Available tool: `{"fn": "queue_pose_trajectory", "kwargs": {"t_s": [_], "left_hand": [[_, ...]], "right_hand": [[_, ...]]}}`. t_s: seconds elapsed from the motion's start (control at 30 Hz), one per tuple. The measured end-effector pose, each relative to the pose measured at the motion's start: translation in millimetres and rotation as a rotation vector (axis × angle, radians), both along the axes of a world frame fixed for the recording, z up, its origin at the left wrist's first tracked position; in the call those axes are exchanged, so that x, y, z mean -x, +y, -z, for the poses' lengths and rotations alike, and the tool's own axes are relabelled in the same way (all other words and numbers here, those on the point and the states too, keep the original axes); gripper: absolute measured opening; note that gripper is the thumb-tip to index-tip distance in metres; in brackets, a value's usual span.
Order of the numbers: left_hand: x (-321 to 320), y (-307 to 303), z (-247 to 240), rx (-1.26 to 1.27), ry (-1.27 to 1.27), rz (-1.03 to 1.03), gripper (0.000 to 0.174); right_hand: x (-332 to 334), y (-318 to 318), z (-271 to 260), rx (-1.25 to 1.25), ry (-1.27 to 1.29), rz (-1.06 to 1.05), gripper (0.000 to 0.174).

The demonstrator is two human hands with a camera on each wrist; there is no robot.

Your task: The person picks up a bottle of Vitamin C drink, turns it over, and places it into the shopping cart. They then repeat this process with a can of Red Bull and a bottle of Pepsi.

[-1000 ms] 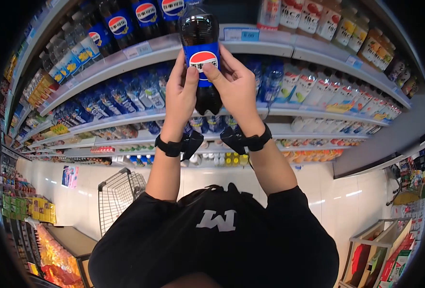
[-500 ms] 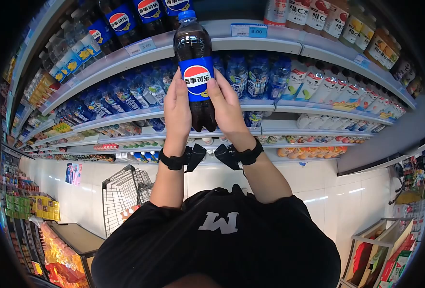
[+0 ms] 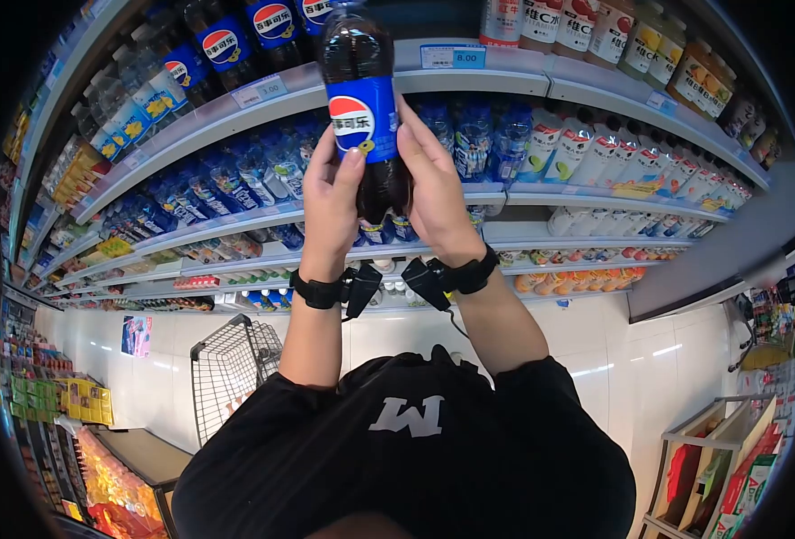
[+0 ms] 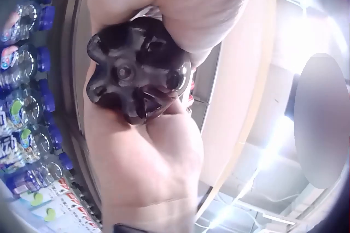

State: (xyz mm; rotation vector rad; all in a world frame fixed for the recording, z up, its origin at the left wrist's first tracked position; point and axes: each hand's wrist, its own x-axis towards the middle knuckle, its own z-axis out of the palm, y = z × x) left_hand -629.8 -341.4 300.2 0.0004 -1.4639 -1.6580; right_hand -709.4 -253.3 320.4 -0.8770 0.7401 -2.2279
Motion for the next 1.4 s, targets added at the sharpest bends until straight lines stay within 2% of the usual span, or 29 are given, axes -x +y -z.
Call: {"fn": "queue_pose_trajectory", "kwargs": {"t_s": [0.07, 0.13, 0.3, 0.37, 0.4, 0.47, 0.5, 0.53, 0.6, 0.67, 0.83, 0.9, 1.0, 1.13, 1.2, 1.27, 1.4], "left_hand": [[0, 2, 2, -0.032, 0.047, 0.04, 0.056], [1, 4, 2, -0.061, 0.092, 0.081, 0.054], [3, 7, 2, 0.026, -0.018, -0.059, 0.048], [5, 5, 7, 0.045, -0.098, -0.103, 0.051], [8, 2, 11, 0.045, -0.094, -0.106, 0.051], [10, -2, 15, 0.42, -0.138, -0.412, 0.054], [9, -3, 15, 0.357, -0.105, -0.319, 0.057], [8, -3, 13, 0.358, -0.099, -0.324, 0.057], [7, 1, 8, 0.056, -0.037, -0.095, 0.056], [5, 2, 6, 0.024, -0.004, -0.085, 0.054], [3, 1, 10, -0.057, 0.009, -0.009, 0.05], [2, 4, 9, -0.082, 0.006, -0.005, 0.05], [4, 2, 9, -0.053, 0.024, -0.005, 0.046], [7, -2, 9, -0.078, 0.035, -0.025, 0.044], [3, 4, 1, -0.125, 0.02, -0.065, 0.044], [4, 2, 3, -0.129, 0.036, -0.076, 0.045], [4, 1, 5, -0.154, 0.046, -0.043, 0.045]], "right_hand": [[2, 2, 6, -0.027, 0.025, -0.046, 0.054], [-3, 0, 8, -0.041, 0.051, 0.013, 0.052], [2, -8, 11, -0.021, 0.192, 0.083, 0.051], [2, -12, 14, 0.005, 0.309, 0.209, 0.053], [2, -12, 14, 0.006, 0.313, 0.207, 0.053], [1, -10, 15, 0.011, 0.302, 0.183, 0.058], [0, -9, 16, 0.013, 0.307, 0.179, 0.058], [-1, -9, 16, 0.003, 0.27, 0.173, 0.059], [-1, -6, 12, -0.005, 0.239, 0.167, 0.06], [2, 0, 7, 0.092, 0.036, -0.012, 0.061], [5, -3, 12, -0.018, 0.181, 0.019, 0.062], [1, -5, 8, -0.06, 0.322, 0.086, 0.063], [-3, -6, 6, -0.068, 0.389, 0.162, 0.062], [-1, -8, 9, -0.048, 0.343, 0.165, 0.062], [0, -6, 9, 0.078, 0.131, 0.054, 0.062], [2, -6, 11, 0.086, 0.159, 0.029, 0.063], [1, -5, 11, 0.035, 0.287, 0.131, 0.065]]}}
